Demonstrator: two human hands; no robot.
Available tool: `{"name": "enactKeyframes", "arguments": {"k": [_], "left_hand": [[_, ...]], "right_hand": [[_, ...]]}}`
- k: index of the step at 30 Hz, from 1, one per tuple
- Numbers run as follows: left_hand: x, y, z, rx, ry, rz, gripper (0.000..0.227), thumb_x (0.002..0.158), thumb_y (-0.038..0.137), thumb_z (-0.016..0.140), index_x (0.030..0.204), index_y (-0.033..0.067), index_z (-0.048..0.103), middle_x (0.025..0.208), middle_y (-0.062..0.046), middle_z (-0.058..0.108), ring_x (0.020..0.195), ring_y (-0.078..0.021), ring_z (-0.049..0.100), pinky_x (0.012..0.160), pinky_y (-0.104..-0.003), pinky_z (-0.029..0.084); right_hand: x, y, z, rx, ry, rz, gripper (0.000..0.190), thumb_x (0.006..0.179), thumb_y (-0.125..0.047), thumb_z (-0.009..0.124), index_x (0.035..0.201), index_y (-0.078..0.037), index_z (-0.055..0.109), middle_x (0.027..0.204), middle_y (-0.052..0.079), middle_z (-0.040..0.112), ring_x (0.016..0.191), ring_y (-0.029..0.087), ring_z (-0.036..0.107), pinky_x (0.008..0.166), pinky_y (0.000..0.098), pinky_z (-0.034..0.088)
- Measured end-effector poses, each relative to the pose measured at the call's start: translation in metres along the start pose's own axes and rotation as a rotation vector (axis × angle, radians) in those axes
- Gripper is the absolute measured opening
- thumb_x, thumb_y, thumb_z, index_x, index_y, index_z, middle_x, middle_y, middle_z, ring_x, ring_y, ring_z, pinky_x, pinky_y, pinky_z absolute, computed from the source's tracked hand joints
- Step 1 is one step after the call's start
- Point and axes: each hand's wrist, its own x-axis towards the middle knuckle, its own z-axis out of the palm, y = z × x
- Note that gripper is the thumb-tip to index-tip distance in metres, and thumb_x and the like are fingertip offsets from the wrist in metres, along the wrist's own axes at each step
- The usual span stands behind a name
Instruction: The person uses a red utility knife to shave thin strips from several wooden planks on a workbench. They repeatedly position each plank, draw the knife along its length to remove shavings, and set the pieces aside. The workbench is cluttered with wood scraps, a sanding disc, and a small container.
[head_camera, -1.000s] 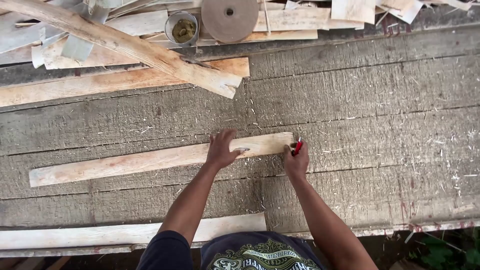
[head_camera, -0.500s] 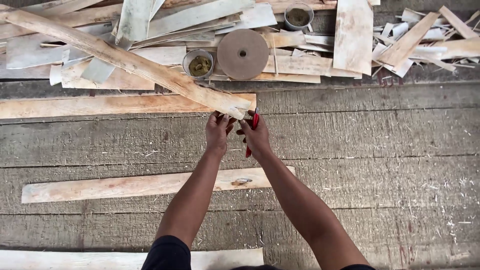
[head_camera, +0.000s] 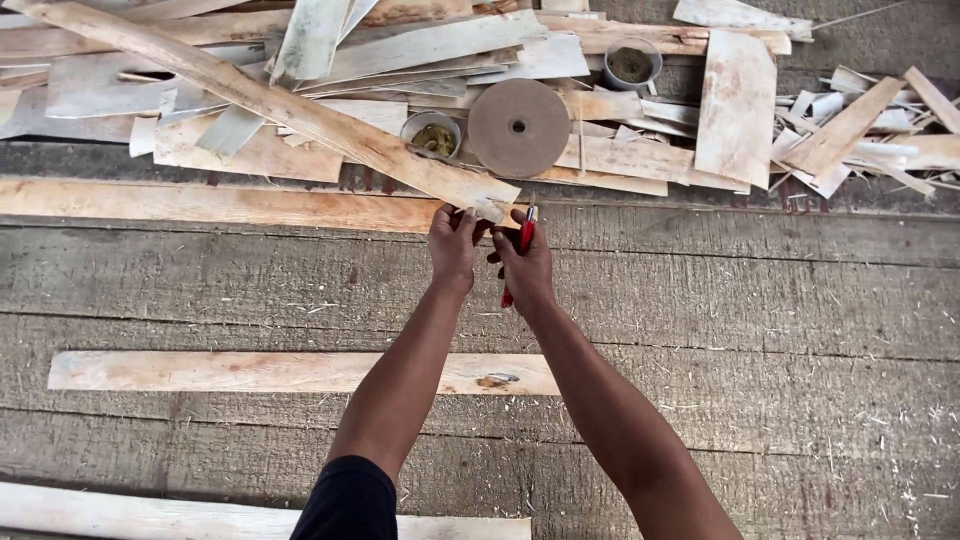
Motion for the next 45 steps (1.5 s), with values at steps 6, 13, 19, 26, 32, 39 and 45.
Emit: {"name": "enactKeyframes", "arguments": {"k": [6, 13, 19, 26, 32, 39, 45], "left_hand": [[-0.001, 0.015, -0.031, 0.074, -0.1, -0.077, 0.053, 0.103, 0.014, 0.064, 0.152, 0.0074, 0.045, 0.114, -0.013, 0.074, 0.09, -0.0221, 0.079, 0.071, -0.019, 0.06], [0.002, 0.042, -0.079, 0.088, -0.27, -0.086, 0.067, 0.101, 0.019, 0.071, 0.159, 0.0144, 0.038, 0.132, -0.018, 0.07, 0.1, -0.0205, 0.075, 0.081, -0.033, 0.063], [0.04, 0.026, -0.15, 0.155, -0.242, -0.106, 0.056, 0.099, 0.018, 0.073, 0.15, 0.0105, 0.051, 0.116, -0.011, 0.076, 0.089, -0.0154, 0.076, 0.065, -0.018, 0.052], [0.085, 0.074, -0.226, 0.196, -0.222, -0.159, 0.047, 0.102, 0.017, 0.067, 0.147, 0.0103, 0.054, 0.118, -0.008, 0.076, 0.091, -0.0125, 0.075, 0.068, -0.02, 0.05], [0.138, 0.125, -0.257, 0.155, -0.244, -0.209, 0.049, 0.105, 0.023, 0.064, 0.15, 0.0078, 0.052, 0.127, -0.012, 0.071, 0.106, -0.0185, 0.073, 0.091, -0.032, 0.053], [0.168, 0.146, -0.281, 0.022, -0.249, -0.235, 0.049, 0.104, 0.024, 0.063, 0.149, 0.0085, 0.051, 0.129, -0.014, 0.068, 0.115, -0.0247, 0.069, 0.104, -0.04, 0.051], [0.167, 0.132, -0.299, 0.042, -0.24, -0.281, 0.051, 0.104, 0.031, 0.062, 0.15, 0.0101, 0.051, 0.131, -0.014, 0.069, 0.117, -0.0266, 0.069, 0.109, -0.048, 0.048]], "right_hand": [[-0.002, 0.011, 0.017, -0.018, -0.042, -0.002, 0.052, 0.102, -0.012, 0.066, 0.149, -0.01, 0.043, 0.129, 0.019, 0.069, 0.072, 0.018, 0.073, 0.049, 0.0222, 0.05], [-0.006, -0.022, 0.069, -0.365, -0.185, 0.143, 0.067, 0.097, -0.022, 0.072, 0.156, -0.013, 0.04, 0.1, 0.015, 0.074, 0.063, 0.02, 0.072, 0.048, 0.0268, 0.053], [0.012, -0.012, 0.073, -0.621, -0.01, 0.176, 0.072, 0.091, -0.026, 0.071, 0.157, -0.02, 0.042, 0.095, 0.01, 0.078, 0.081, 0.02, 0.079, 0.069, 0.0308, 0.055], [0.065, -0.039, 0.139, -0.685, 0.441, -0.195, 0.052, 0.095, -0.023, 0.07, 0.141, -0.011, 0.048, 0.131, 0.021, 0.061, 0.119, 0.039, 0.061, 0.105, 0.0489, 0.045], [0.159, -0.001, 0.248, -0.404, 0.11, 0.007, 0.042, 0.09, -0.024, 0.076, 0.125, -0.006, 0.063, 0.087, 0.01, 0.06, 0.066, 0.029, 0.073, 0.055, 0.0406, 0.065], [0.243, 0.013, 0.353, -0.141, -0.054, 0.179, 0.064, 0.094, -0.016, 0.07, 0.152, -0.008, 0.044, 0.114, 0.016, 0.058, 0.076, 0.023, 0.078, 0.06, 0.0276, 0.067], [0.267, 0.037, 0.362, -0.082, 0.032, 0.2, 0.044, 0.084, -0.017, 0.077, 0.126, -0.011, 0.063, 0.1, 0.004, 0.069, 0.075, 0.015, 0.074, 0.053, 0.0237, 0.058]]}}
